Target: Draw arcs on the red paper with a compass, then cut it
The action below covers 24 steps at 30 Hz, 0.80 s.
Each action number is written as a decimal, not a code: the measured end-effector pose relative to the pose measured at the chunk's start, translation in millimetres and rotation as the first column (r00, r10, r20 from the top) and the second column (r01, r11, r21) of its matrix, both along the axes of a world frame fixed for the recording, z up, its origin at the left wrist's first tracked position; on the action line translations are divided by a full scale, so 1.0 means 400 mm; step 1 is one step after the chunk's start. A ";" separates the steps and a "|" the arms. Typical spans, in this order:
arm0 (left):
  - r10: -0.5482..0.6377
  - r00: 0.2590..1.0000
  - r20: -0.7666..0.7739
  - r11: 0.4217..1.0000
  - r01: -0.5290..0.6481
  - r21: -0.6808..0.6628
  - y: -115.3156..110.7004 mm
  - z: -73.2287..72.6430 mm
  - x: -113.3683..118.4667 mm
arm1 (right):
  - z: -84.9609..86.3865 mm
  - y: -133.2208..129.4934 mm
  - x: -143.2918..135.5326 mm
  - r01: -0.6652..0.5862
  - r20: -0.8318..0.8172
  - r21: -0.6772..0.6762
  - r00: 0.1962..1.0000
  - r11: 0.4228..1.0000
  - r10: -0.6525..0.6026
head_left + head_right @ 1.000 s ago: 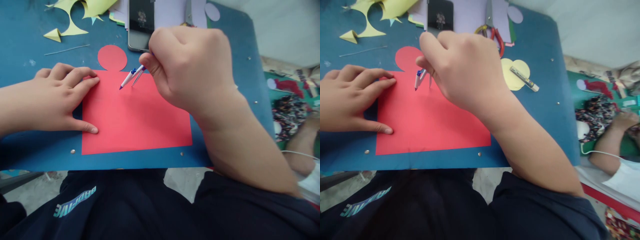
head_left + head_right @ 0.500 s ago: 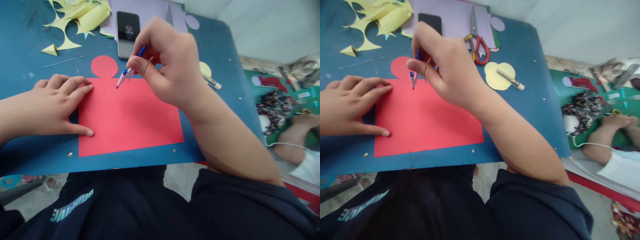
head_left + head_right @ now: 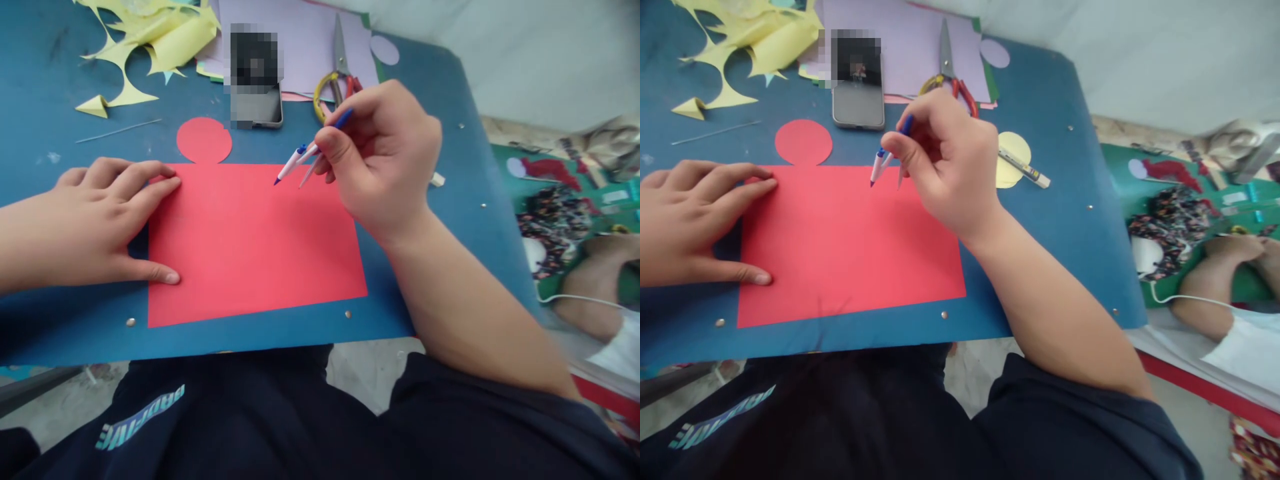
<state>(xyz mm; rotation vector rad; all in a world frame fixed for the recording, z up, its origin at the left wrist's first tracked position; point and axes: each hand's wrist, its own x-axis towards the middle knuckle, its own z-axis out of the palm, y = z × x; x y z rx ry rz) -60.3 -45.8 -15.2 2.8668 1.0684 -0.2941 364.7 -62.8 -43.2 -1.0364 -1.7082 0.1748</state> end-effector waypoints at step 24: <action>-0.037 0.995 0.088 0.999 0.033 0.041 0.015 -0.032 -0.026 | 0.030 -0.024 0.000 -0.041 0.217 0.077 0.976 0.996 0.023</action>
